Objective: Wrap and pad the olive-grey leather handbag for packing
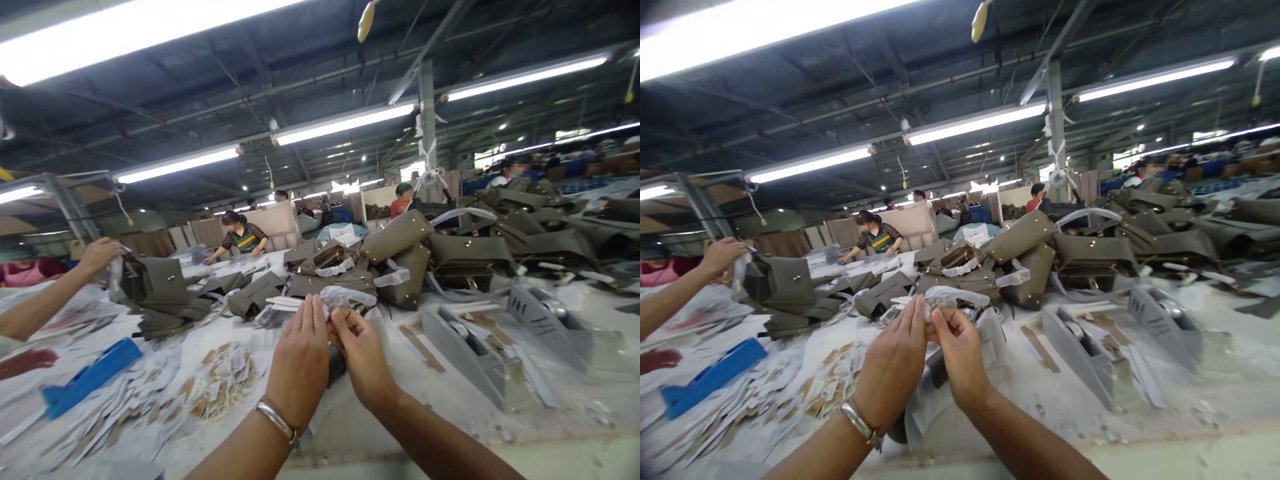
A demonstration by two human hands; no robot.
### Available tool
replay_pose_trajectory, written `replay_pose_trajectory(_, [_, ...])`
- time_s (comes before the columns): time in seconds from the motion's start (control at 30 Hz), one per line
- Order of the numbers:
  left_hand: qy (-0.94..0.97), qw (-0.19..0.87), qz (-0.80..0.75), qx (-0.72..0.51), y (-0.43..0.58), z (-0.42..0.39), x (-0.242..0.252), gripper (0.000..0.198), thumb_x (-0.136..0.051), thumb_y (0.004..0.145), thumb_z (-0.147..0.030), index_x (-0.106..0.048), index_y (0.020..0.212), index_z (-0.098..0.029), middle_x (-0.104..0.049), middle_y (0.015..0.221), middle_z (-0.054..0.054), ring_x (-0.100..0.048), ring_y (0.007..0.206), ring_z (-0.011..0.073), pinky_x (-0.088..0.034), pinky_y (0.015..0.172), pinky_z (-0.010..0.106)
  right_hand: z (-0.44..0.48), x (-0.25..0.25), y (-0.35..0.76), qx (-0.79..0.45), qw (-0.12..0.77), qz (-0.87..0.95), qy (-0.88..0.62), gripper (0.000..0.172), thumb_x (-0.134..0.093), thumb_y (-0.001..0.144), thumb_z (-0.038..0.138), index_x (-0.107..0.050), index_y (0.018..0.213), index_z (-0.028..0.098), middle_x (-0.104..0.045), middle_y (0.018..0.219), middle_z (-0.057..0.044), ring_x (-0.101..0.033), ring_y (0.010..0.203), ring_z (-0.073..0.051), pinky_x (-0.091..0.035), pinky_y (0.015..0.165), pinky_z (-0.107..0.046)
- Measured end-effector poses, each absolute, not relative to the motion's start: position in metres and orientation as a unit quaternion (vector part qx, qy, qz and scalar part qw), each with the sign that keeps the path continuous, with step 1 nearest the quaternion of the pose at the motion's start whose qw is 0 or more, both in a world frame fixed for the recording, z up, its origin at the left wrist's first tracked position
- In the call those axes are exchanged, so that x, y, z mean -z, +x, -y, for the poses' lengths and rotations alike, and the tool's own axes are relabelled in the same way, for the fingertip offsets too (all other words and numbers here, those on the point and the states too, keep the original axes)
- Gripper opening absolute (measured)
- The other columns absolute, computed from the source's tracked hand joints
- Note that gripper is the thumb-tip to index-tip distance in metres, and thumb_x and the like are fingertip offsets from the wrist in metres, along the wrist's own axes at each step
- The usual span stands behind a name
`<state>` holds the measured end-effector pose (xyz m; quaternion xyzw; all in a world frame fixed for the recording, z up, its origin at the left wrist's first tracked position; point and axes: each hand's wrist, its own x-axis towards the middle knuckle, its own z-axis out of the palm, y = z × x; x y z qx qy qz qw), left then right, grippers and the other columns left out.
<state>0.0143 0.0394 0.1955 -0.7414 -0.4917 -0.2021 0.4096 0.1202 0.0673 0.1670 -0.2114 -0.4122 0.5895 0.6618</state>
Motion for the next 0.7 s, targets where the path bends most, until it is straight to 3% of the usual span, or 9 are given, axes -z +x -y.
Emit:
replay_pose_trajectory(0.13, [-0.752, 0.375, 0.494, 0.223, 0.018, -0.041, -0.191, 0.051, -0.033, 0.089, -0.008, -0.046, 0.138, -0.002, -0.049, 0.141, 0.020, -0.049, 0.131, 0.0275, -0.048, 0.103, 0.040, -0.070, -0.167, 0.124, -0.576, 0.662, 0.417, -0.236, 0.037, -0.081, 0.069, 0.042, -0.062, 0.084, 0.014, -0.065, 0.085, -0.002, -0.059, 0.081, -0.012, -0.049, 0.077, -0.023])
replay_pose_trajectory(0.27, [-0.783, 0.276, 0.480, 0.283, 0.017, -0.042, -0.192, 0.048, -0.037, 0.093, -0.016, -0.046, 0.139, -0.005, -0.050, 0.141, 0.017, -0.052, 0.129, 0.0257, -0.049, 0.103, 0.039, -0.074, -0.165, 0.133, -0.560, 0.663, 0.438, -0.237, 0.034, -0.079, 0.073, 0.041, -0.063, 0.082, 0.013, -0.064, 0.080, -0.002, -0.058, 0.078, -0.011, -0.049, 0.076, -0.023])
replay_pose_trajectory(0.4, [-0.785, 0.023, 0.495, 0.372, 0.001, -0.052, -0.205, 0.044, -0.048, 0.094, -0.047, -0.057, 0.129, -0.022, -0.064, 0.127, 0.007, -0.062, 0.114, 0.0227, -0.052, 0.097, 0.036, -0.074, -0.165, 0.142, -0.580, 0.635, 0.446, -0.247, 0.035, -0.077, 0.075, 0.043, -0.065, 0.087, 0.013, -0.064, 0.084, -0.003, -0.060, 0.079, -0.012, -0.050, 0.075, -0.022])
replay_pose_trajectory(0.53, [-0.762, -0.248, 0.454, 0.391, -0.011, -0.066, -0.217, 0.043, -0.052, 0.091, -0.054, -0.061, 0.119, -0.024, -0.067, 0.117, 0.004, -0.064, 0.102, 0.0191, -0.051, 0.092, 0.031, -0.073, -0.168, 0.146, -0.573, 0.612, 0.485, -0.250, 0.038, -0.075, 0.077, 0.044, -0.068, 0.097, 0.012, -0.065, 0.087, -0.004, -0.060, 0.075, -0.011, -0.048, 0.072, -0.021])
replay_pose_trajectory(0.7, [-0.707, -0.360, 0.438, 0.423, -0.009, -0.068, -0.208, 0.044, -0.061, 0.086, -0.053, -0.062, 0.116, -0.021, -0.067, 0.115, 0.005, -0.062, 0.102, 0.0178, -0.049, 0.090, 0.025, -0.071, -0.169, 0.157, -0.468, 0.586, 0.581, -0.316, 0.035, -0.068, 0.083, 0.047, -0.071, 0.099, 0.016, -0.067, 0.093, -0.004, -0.060, 0.082, -0.013, -0.048, 0.074, -0.023])
